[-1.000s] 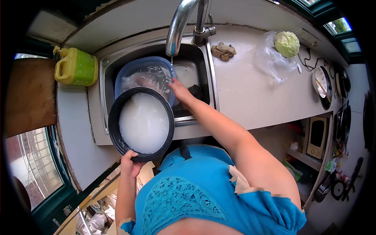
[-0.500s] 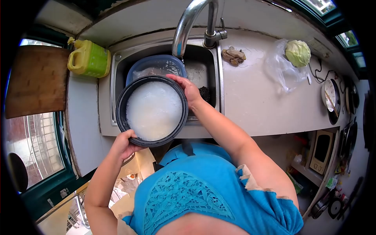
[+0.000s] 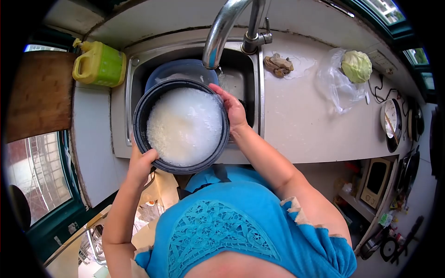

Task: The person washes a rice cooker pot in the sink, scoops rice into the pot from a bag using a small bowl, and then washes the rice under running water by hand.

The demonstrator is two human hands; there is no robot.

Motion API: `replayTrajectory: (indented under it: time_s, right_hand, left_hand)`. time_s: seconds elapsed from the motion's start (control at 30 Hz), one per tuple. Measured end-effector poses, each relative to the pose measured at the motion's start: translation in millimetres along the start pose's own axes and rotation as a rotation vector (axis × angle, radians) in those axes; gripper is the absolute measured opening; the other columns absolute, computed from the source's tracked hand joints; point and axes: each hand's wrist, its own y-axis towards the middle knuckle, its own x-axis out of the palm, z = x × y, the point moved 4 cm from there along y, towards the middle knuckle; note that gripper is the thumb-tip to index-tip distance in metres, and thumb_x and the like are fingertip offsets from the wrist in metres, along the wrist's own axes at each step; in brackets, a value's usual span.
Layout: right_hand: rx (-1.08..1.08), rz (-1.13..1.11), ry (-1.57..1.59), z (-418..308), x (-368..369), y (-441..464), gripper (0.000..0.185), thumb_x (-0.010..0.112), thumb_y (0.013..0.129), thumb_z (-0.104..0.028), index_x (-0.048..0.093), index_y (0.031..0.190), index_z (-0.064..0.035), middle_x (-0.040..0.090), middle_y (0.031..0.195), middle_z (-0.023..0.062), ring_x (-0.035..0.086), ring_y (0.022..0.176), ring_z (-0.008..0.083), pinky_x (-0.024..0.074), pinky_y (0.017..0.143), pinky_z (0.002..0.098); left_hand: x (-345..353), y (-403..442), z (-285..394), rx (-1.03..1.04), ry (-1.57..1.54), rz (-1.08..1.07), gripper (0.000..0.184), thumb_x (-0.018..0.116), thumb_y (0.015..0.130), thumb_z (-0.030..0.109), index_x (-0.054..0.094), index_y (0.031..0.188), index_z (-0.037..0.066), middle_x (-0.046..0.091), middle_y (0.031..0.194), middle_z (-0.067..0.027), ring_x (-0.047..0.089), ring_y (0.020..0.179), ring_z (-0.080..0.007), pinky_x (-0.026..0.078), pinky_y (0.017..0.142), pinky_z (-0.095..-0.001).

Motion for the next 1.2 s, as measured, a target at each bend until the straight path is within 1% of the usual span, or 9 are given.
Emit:
replayTrajectory:
  time_s: [0.07,0.17,0.37,0.47,0.57,0.67,0.77,0.87,1.2]
  right_hand:
    - [-0.004,0.023,0.01,-1.6,0.5,-1.3,0.037,0.041,0.093,-0.02,0.054,0.121,-0.001,0.059,0.117,0.013,0.057,0.106,0.0228,0.0446,0.096,0.0351]
    - [-0.062,-0.044,0.047,-0.9,-7.1,3.1,0.037,0.042,0.092,-0.022,0.053,0.12,-0.0013,0.057,0.121,0.0136,0.054,0.111,0.0245,0.0424,0.098,0.037]
    - [-0.051,0.001,0.018,1.8,-15.8,1.2,0.035,0.043,0.092,-0.023,0.052,0.12,-0.0029,0.055,0.124,0.014,0.052,0.113,0.0265,0.0405,0.101,0.0384]
    - [-0.049,0.022,0.03,2.0,-16.8,0.4,0.035,0.044,0.092,-0.024,0.052,0.12,-0.0033,0.054,0.125,0.0138,0.051,0.114,0.0269,0.0401,0.101,0.0392]
    - [-0.037,0.014,0.059,1.8,-18.0,1.0,0.034,0.044,0.092,-0.024,0.053,0.118,-0.0038,0.054,0.124,0.0132,0.051,0.114,0.0274,0.0398,0.101,0.0401]
    - [-0.038,0.01,0.08,2.2,-22.6,3.8,0.033,0.046,0.093,-0.023,0.053,0.119,-0.004,0.057,0.12,0.013,0.054,0.111,0.025,0.0413,0.099,0.0356]
    - [-0.03,0.042,0.043,0.4,-22.7,3.1,0.033,0.045,0.093,-0.024,0.054,0.118,-0.0044,0.057,0.119,0.0127,0.054,0.11,0.0247,0.0416,0.099,0.0354]
    - [-0.034,0.085,-0.05,-4.1,-16.4,-0.4,0.036,0.043,0.092,-0.025,0.053,0.12,-0.0055,0.055,0.122,0.0118,0.052,0.113,0.0258,0.0401,0.1,0.0393]
    - [0.006,0.046,0.008,-3.0,-15.9,0.2,0.037,0.041,0.093,-0.025,0.052,0.123,-0.0065,0.055,0.121,0.0114,0.054,0.11,0.0255,0.0446,0.096,0.0398]
  left_hand:
    - [8.3,-3.6,5.7,0.081,-0.007,-0.011,0.082,0.047,0.063,-0.005,0.022,0.14,0.007,0.045,0.121,-0.0112,0.049,0.108,-0.0224,0.042,0.092,-0.0317]
    - [12.1,-4.3,10.3,0.167,0.096,-0.029,0.081,0.047,0.063,-0.004,0.023,0.14,0.004,0.045,0.124,-0.0121,0.047,0.113,-0.0229,0.039,0.096,-0.0327]
    - [20.1,-6.1,15.7,0.193,0.088,-0.029,0.082,0.046,0.063,-0.003,0.022,0.141,0.0,0.042,0.13,-0.0141,0.042,0.121,-0.0235,0.033,0.103,-0.0342]
    - [21.3,-4.4,17.1,0.227,0.132,-0.031,0.082,0.046,0.063,-0.003,0.022,0.141,0.0,0.041,0.131,-0.0145,0.041,0.123,-0.0239,0.031,0.104,-0.0344]
    - [24.4,-4.7,18.5,0.233,0.097,-0.035,0.082,0.046,0.062,-0.003,0.021,0.141,0.0,0.04,0.132,-0.0147,0.04,0.124,-0.0241,0.03,0.105,-0.0347]
    - [27.2,-2.6,20.4,0.257,0.106,-0.043,0.083,0.045,0.062,-0.003,0.02,0.141,0.0,0.039,0.133,-0.0148,0.039,0.125,-0.0244,0.03,0.106,-0.0351]
    - [30.1,-0.6,23.2,0.315,0.09,-0.065,0.083,0.044,0.063,-0.003,0.019,0.142,0.0,0.038,0.133,-0.0154,0.039,0.125,-0.0245,0.03,0.106,-0.0351]
    - [35.2,-1.2,30.6,0.333,0.104,-0.069,0.084,0.044,0.063,-0.003,0.017,0.142,-0.001,0.037,0.134,-0.016,0.039,0.126,-0.0245,0.03,0.106,-0.035]
    - [39.5,0.4,36.2,0.387,0.133,-0.077,0.085,0.045,0.064,-0.002,0.014,0.143,-0.003,0.033,0.136,-0.0168,0.037,0.126,-0.0241,0.029,0.107,-0.0348]
